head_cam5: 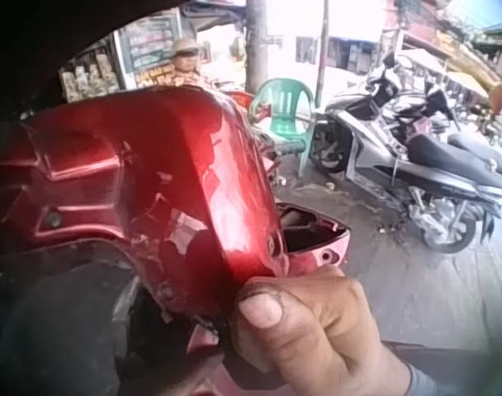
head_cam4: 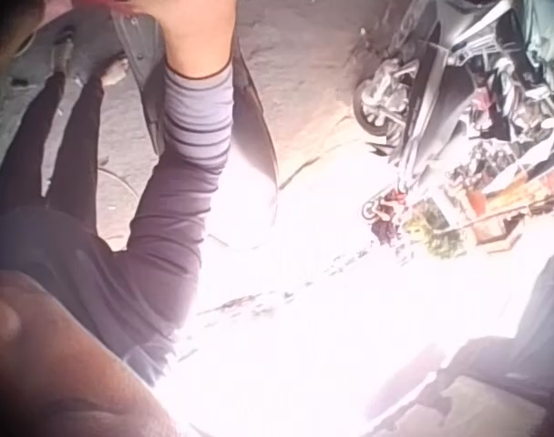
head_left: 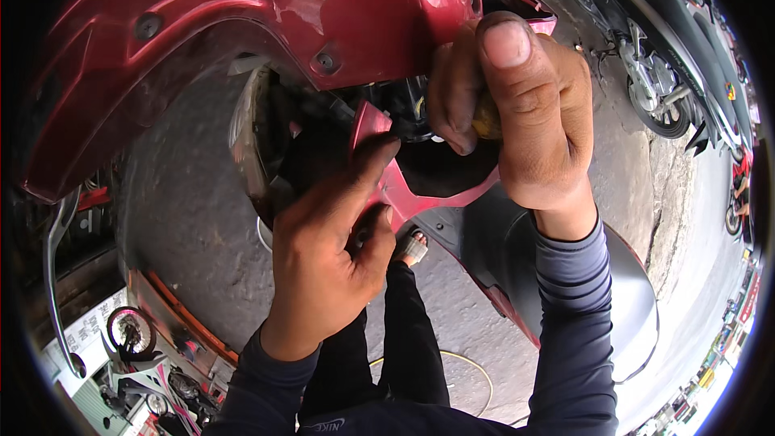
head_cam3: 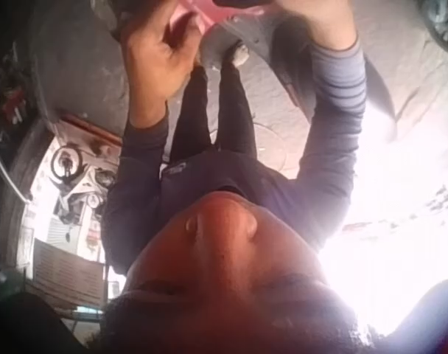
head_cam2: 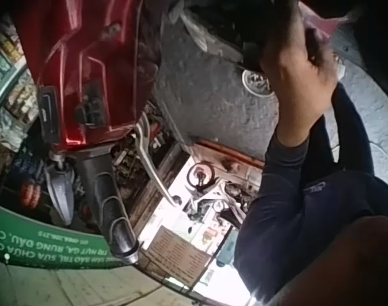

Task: Disassembling the front fairing panel of a motorcycle using a screwdriver.

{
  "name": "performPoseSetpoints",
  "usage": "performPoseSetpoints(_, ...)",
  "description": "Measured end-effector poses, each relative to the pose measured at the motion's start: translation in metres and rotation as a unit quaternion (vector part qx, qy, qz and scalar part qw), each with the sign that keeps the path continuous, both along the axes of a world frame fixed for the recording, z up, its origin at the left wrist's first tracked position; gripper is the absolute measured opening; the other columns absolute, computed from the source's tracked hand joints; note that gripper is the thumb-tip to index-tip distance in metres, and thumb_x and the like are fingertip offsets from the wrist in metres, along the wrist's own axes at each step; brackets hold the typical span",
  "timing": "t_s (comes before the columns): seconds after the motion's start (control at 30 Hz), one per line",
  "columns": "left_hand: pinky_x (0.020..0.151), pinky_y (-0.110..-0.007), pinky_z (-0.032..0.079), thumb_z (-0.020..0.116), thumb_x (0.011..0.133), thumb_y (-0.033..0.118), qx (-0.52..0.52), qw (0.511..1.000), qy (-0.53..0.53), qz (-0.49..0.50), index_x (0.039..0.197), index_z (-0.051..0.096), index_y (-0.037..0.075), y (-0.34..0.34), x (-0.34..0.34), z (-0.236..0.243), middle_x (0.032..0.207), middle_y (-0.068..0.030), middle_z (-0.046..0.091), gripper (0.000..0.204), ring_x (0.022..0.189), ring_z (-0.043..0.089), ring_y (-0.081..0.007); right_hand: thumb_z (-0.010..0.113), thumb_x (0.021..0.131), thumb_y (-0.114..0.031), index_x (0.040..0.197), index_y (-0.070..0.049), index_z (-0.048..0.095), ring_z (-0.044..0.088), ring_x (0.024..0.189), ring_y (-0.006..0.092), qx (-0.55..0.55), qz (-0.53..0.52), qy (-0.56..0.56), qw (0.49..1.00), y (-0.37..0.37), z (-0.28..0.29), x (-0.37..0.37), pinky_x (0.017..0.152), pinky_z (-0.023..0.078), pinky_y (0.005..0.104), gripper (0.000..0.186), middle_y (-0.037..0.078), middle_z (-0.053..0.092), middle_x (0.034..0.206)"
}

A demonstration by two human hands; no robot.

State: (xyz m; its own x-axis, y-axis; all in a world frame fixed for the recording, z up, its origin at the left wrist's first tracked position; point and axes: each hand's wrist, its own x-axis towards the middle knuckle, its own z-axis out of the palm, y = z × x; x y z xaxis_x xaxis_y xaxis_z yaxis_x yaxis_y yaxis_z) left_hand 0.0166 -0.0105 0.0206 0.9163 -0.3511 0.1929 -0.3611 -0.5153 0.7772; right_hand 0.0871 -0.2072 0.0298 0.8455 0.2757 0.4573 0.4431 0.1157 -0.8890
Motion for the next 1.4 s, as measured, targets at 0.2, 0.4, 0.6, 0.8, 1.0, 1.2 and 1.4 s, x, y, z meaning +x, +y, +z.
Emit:
performPoseSetpoints(0.2, 0.08, -0.035, 0.055, 0.065, 0.087, -0.001, -0.023, 0.998, -0.055, -0.011, 0.134, 0.06, -0.001, 0.0, 0.002, -0.008, 0.115, -0.0195, 0.069, 0.048, 0.088, 0.069, -0.0288, 0.022, 0.11, -0.046, 0.07, 0.001, 0.051, 0.044, 0.047, 0.0159, -0.014, -0.11, 0.022, 0.994, 0.003, -0.001, -0.01, 0.049, 0.036, 0.0271, 0.068, 0.01, 0.05, 0.057)
performPoseSetpoints(0.4, 0.097, -0.035, 0.05, 0.073, 0.086, 0.007, -0.252, 0.952, 0.129, 0.115, 0.145, 0.045, -0.005, 0.025, 0.011, -0.005, 0.132, -0.0191, 0.057, 0.067, 0.118, 0.059, -0.0225, 0.025, 0.108, -0.054, 0.077, -0.001, 0.051, 0.045, 0.049, 0.0181, 0.077, -0.225, 0.019, 0.971, -0.008, -0.02, -0.005, 0.051, 0.04, 0.0297, 0.066, 0.01, 0.048, 0.059)
performPoseSetpoints(0.6, 0.115, -0.044, 0.034, 0.078, 0.086, 0.032, -0.412, 0.883, 0.222, 0.022, 0.149, 0.034, -0.006, 0.042, 0.083, -0.02, 0.144, -0.0226, 0.049, 0.086, 0.137, 0.047, -0.0301, 0.057, 0.103, -0.032, 0.085, -0.004, 0.055, 0.051, 0.055, 0.0157, 0.114, -0.253, 0.043, 0.96, -0.02, -0.026, 0.008, 0.053, 0.043, 0.0292, 0.034, 0.007, 0.052, 0.064)
performPoseSetpoints(0.8, 0.11, -0.048, 0.041, 0.078, 0.079, 0.061, -0.395, 0.822, 0.41, 0.002, 0.149, 0.038, 0.005, 0.056, 0.106, -0.036, 0.145, -0.0143, 0.052, 0.098, 0.136, 0.049, -0.0323, 0.074, 0.087, -0.02, 0.08, -0.003, 0.059, 0.051, 0.051, 0.0123, 0.194, -0.325, -0.032, 0.925, -0.029, 0.052, -0.005, 0.048, 0.041, 0.0255, 0.024, 0.004, 0.058, 0.066)
performPoseSetpoints(1.0, 0.111, -0.049, 0.04, 0.079, 0.076, 0.064, -0.364, 0.823, 0.404, -0.165, 0.151, 0.039, 0.009, 0.066, 0.139, -0.054, 0.148, -0.0093, 0.049, 0.101, 0.137, 0.047, -0.0317, 0.083, 0.083, -0.015, 0.079, 0.0, 0.067, 0.052, 0.039, 0.0106, -0.086, -0.316, 0.268, 0.906, -0.051, 0.111, -0.002, 0.037, 0.04, 0.0242, 0.023, 0.003, 0.061, 0.06)
performPoseSetpoints(1.2, 0.108, -0.056, 0.042, 0.077, 0.079, 0.062, -0.442, 0.859, 0.248, -0.081, 0.149, 0.042, 0.019, 0.05, 0.134, -0.068, 0.143, -0.0027, 0.053, 0.089, 0.134, 0.049, -0.0299, 0.08, 0.085, -0.018, 0.088, 0.008, 0.069, 0.056, 0.054, 0.0144, -0.243, -0.144, 0.258, 0.924, -0.043, 0.071, 0.017, 0.053, 0.046, 0.0322, 0.028, 0.008, 0.06, 0.061)
performPoseSetpoints(1.4, 0.108, -0.051, 0.042, 0.072, 0.082, 0.065, -0.459, 0.839, 0.28, -0.08, 0.151, 0.041, 0.019, 0.048, 0.144, -0.056, 0.147, -0.0025, 0.05, 0.088, 0.132, 0.049, -0.0279, 0.08, 0.083, -0.016, 0.081, 0.008, 0.068, 0.053, 0.055, 0.0176, -0.207, -0.155, 0.252, 0.932, -0.044, 0.057, 0.022, 0.057, 0.045, 0.0361, 0.027, 0.014, 0.062, 0.062)
